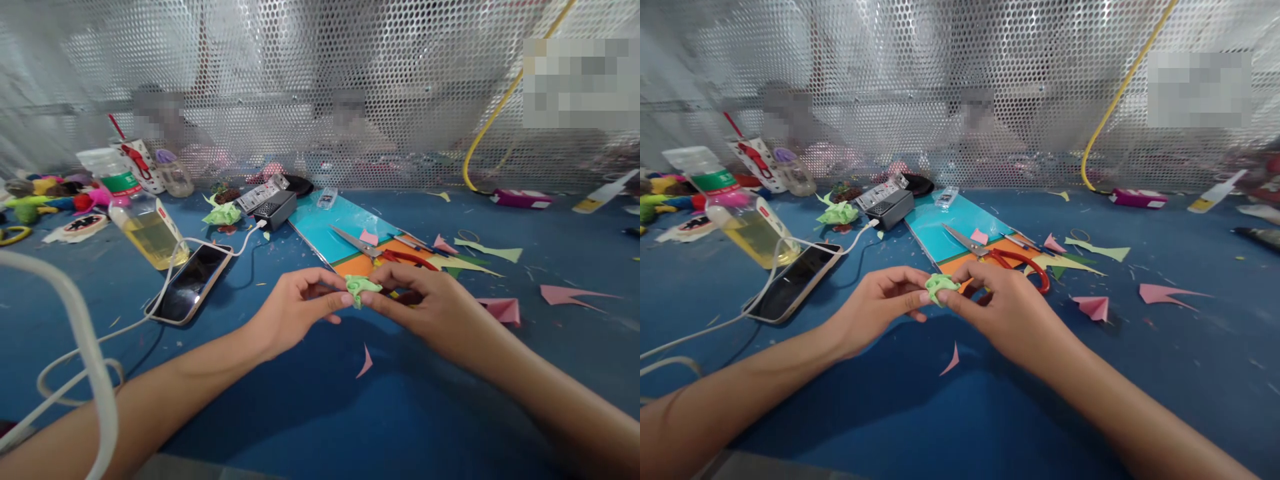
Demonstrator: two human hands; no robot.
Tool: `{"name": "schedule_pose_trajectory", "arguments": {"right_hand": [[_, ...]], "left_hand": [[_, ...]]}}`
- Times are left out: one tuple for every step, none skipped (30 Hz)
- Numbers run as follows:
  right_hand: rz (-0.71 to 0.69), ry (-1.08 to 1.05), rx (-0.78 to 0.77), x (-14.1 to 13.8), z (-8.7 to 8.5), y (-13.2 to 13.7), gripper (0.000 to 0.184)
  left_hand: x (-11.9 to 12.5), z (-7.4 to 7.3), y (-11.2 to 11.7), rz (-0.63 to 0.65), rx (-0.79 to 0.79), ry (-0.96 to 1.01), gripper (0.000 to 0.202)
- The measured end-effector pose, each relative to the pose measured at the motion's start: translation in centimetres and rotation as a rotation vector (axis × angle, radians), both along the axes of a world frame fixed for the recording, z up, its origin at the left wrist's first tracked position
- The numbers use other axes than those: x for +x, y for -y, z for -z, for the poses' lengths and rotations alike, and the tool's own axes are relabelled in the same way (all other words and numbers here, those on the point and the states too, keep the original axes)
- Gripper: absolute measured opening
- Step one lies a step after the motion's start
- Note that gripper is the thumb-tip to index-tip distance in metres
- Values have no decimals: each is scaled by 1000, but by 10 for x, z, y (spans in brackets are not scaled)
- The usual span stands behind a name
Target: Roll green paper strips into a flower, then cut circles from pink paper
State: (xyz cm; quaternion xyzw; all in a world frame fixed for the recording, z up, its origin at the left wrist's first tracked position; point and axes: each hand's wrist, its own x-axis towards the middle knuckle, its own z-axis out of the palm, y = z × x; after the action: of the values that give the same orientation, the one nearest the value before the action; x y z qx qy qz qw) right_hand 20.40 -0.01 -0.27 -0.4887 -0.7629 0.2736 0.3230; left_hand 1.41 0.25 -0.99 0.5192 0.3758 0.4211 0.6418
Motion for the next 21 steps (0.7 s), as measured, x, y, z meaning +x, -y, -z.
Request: {"name": "schedule_pose_trajectory", "arguments": {"right_hand": [[14,20,39,0,0,0,28],[27,34,91,0,1,0,26],[31,43,158,0,2,0,23],[25,45,237,1,2,0,20],[0,47,321,1,2,-1,18],[-44,49,410,2,2,-1,18],[-105,57,498,2,2,-1,19],[-172,69,571,3,2,-2,21],[-237,85,621,4,2,-2,23],[-289,99,648,4,2,-2,24],[-324,109,654,4,2,-2,25],[-339,111,643,4,2,-2,26],[-341,109,622,4,1,-3,26],[-339,102,602,4,1,-3,25],[-337,95,586,4,0,-3,24],[-335,89,572,3,-1,-3,22],[-336,85,560,3,-2,-3,21],[-336,79,548,3,-3,-3,19],[-332,72,534,3,-4,-3,16],[-321,63,517,2,-5,-2,14],[-304,51,499,2,-5,-2,12]], "left_hand": [[0,0,0,-2,3,-2,26],[0,0,0,-3,7,-3,26],[0,0,-1,-5,9,-4,26],[0,0,-1,-7,9,-4,26],[0,0,-1,-11,5,-4,26],[0,-1,-1,-13,0,-3,27],[-1,-1,-1,-14,-5,-4,28],[-1,-1,-2,-13,-10,-2,29],[-1,-1,-2,-11,-13,2,31],[-1,-1,-2,-8,-17,8,32],[-2,-1,-2,-5,-22,13,34],[-2,-1,-2,-2,-32,16,35],[-2,-1,-2,2,-45,17,36],[-2,-2,-2,7,-57,15,36],[-1,-2,-2,10,-66,10,36],[-1,-2,-2,13,-71,7,35],[-1,-2,-2,13,-71,6,34],[0,-3,-2,11,-67,5,33],[0,-3,-2,4,-61,5,33],[0,-3,-2,-3,-58,5,32],[0,-4,-2,-10,-57,6,32]]}}
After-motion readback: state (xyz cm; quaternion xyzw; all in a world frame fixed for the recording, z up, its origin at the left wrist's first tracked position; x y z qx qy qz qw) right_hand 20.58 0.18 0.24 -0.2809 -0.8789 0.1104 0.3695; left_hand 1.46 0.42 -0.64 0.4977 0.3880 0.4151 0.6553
